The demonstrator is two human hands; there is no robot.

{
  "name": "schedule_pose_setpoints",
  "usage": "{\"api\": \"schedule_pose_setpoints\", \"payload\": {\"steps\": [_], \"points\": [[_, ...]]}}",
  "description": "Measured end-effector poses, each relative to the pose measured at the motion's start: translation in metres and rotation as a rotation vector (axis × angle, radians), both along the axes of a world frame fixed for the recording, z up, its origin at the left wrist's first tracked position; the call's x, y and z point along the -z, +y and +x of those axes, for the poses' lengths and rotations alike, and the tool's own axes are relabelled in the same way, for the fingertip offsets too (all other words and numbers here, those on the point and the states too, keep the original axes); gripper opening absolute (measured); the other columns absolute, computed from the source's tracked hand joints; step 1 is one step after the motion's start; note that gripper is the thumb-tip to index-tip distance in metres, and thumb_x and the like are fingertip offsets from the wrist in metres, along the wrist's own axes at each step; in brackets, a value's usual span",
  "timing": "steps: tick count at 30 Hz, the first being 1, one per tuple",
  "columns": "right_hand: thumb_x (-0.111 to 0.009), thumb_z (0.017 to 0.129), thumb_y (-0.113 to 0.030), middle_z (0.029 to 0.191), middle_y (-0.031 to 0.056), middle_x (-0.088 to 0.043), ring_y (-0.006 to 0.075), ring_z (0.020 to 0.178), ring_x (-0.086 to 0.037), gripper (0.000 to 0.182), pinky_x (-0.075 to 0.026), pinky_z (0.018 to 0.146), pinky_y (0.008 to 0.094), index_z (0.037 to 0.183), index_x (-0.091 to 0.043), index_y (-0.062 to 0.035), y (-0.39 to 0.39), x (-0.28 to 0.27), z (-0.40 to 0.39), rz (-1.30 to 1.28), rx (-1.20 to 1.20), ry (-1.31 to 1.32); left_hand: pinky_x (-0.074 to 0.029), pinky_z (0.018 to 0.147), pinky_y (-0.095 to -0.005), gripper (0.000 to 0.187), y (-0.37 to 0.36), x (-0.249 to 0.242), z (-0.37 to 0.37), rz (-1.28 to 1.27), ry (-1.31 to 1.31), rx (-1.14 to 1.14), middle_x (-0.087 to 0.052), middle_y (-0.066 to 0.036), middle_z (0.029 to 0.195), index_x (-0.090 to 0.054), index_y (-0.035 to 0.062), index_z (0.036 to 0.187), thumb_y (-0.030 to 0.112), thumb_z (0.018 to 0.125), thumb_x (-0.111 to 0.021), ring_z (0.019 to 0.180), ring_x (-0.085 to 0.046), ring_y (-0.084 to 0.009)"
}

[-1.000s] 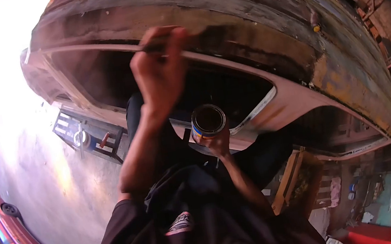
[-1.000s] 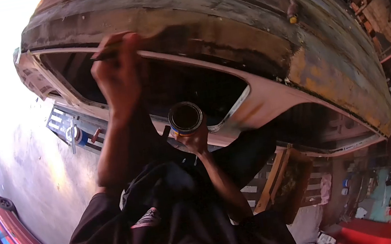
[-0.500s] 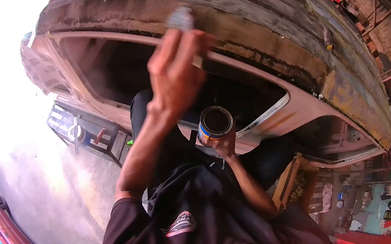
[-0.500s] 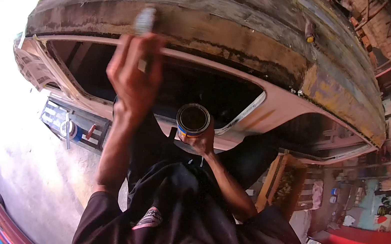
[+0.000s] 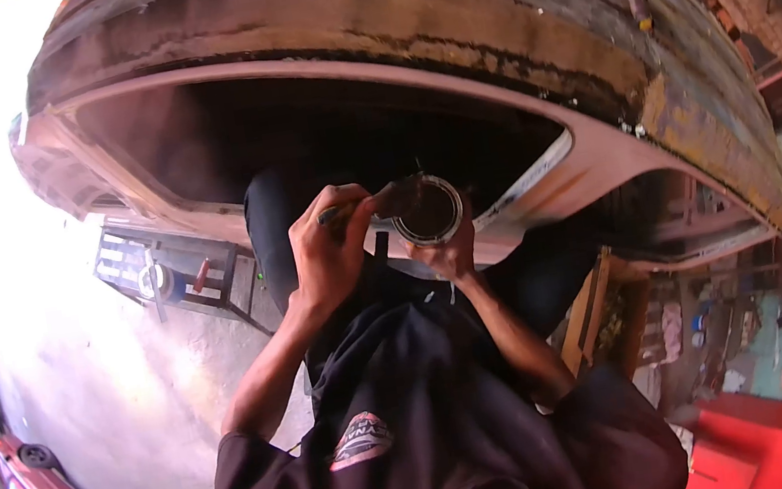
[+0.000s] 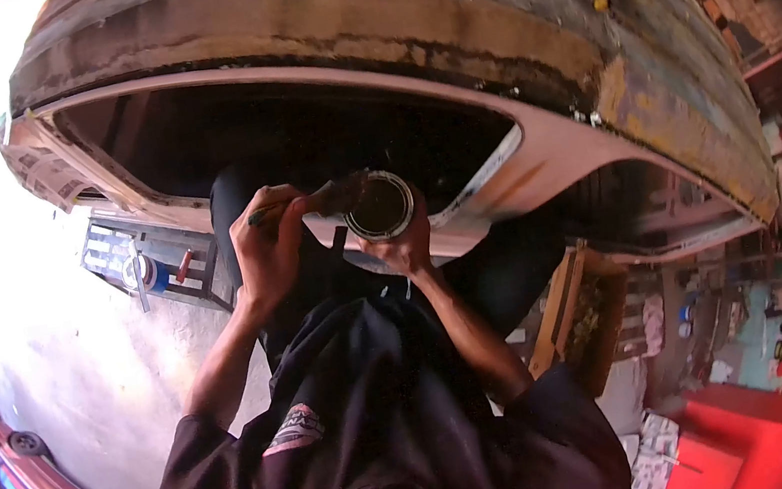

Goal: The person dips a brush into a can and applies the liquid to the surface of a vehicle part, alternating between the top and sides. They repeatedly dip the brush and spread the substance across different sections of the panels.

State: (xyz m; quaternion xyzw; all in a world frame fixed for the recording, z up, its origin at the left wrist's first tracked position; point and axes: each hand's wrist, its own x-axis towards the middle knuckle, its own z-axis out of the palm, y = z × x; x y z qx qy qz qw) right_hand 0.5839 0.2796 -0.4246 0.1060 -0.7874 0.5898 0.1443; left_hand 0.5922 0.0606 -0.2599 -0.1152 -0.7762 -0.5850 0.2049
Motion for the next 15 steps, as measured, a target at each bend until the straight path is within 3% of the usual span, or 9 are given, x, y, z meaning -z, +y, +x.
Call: {"api": "schedule_pose_setpoints", "payload": {"steps": [1, 4, 5, 8, 9, 13, 15], "points": [[-0.094, 0.063, -0.014, 0.132, 0.0158, -0.06, 0.0284, 0.121, -0.062, 0.103, -0.051, 0.107, 0.0406, 0.146, -0.035, -0.0001, -0.001, -0.001, 0.0, -0.021, 0.008, -0.007, -0.055, 0.066, -0.0289, 0.008, 0.003, 0.006, 0.001, 0.016, -0.101, -0.011, -0.072, -0.012, 0.089, -0.069, 0.0023, 0.1, 0.005, 0.093, -0.073, 0.076, -0.073, -0.021], [-0.095, 0.06, -0.013, 0.133, 0.0157, -0.059, 0.0283, 0.123, -0.061, 0.105, -0.051, 0.108, 0.0404, 0.146, -0.035, -0.0005, -0.006, -0.005, 0.001, -0.125, -0.014, -0.058, -0.054, 0.065, -0.0283, 0.011, 0.016, 0.023, -0.006, -0.023, -0.158, 0.081, -0.074, -0.011, 0.089, -0.07, 0.0039, 0.101, 0.008, 0.092, -0.075, 0.074, -0.072, -0.0183], [-0.096, 0.059, -0.013, 0.133, 0.0157, -0.059, 0.0285, 0.123, -0.061, 0.105, -0.05, 0.108, 0.0405, 0.145, -0.036, -0.0006, -0.007, -0.009, 0.002, -0.167, -0.024, -0.083, -0.055, 0.063, -0.0318, 0.014, 0.02, 0.026, -0.009, -0.093, -0.263, 0.09, -0.074, -0.012, 0.09, -0.07, 0.0052, 0.099, 0.014, 0.091, -0.077, 0.071, -0.072, -0.0215], [-0.097, 0.057, -0.017, 0.133, 0.0164, -0.059, 0.0296, 0.123, -0.06, 0.105, -0.05, 0.107, 0.0412, 0.144, -0.04, -0.0009, -0.004, -0.011, 0.002, -0.116, -0.03, -0.109, -0.058, 0.069, -0.0358, 0.017, 0.034, 0.033, -0.019, -0.322, -0.216, 0.142, -0.075, -0.016, 0.092, -0.069, 0.0027, 0.1, 0.013, 0.089, -0.078, 0.081, -0.075, -0.0282], [-0.097, 0.057, -0.018, 0.134, 0.0167, -0.058, 0.0301, 0.123, -0.06, 0.106, -0.05, 0.107, 0.0414, 0.144, -0.041, -0.0009, 0.0, -0.01, 0.001, -0.068, -0.024, -0.105, -0.058, 0.07, -0.0406, 0.022, 0.039, 0.037, -0.022, -0.412, -0.176, 0.139, -0.074, -0.018, 0.093, -0.069, 0.0024, 0.096, 0.019, 0.088, -0.08, 0.079, -0.072, -0.0363], [-0.099, 0.055, -0.025, 0.134, 0.0179, -0.057, 0.0327, 0.124, -0.059, 0.108, -0.047, 0.108, 0.0421, 0.144, -0.042, -0.0005, -0.005, -0.005, 0.001, -0.064, -0.013, -0.066, -0.057, 0.07, -0.0461, 0.022, 0.062, 0.051, -0.026, -0.514, 0.028, 0.182, -0.073, -0.019, 0.093, -0.071, 0.0026, 0.097, 0.023, 0.09, -0.076, 0.077, -0.07, -0.04], [-0.099, 0.056, -0.025, 0.134, 0.0174, -0.057, 0.0315, 0.124, -0.059, 0.108, -0.047, 0.108, 0.0419, 0.144, -0.042, -0.0005, -0.006, -0.011, 0.004, -0.05, 0.01, -0.156, -0.056, 0.07, -0.0461, 0.023, 0.066, 0.046, -0.028, -0.541, -0.147, 0.23, -0.073, -0.019, 0.092, -0.071, 0.0024, 0.098, 0.024, 0.09, -0.076, 0.079, -0.07, -0.0408]]}}
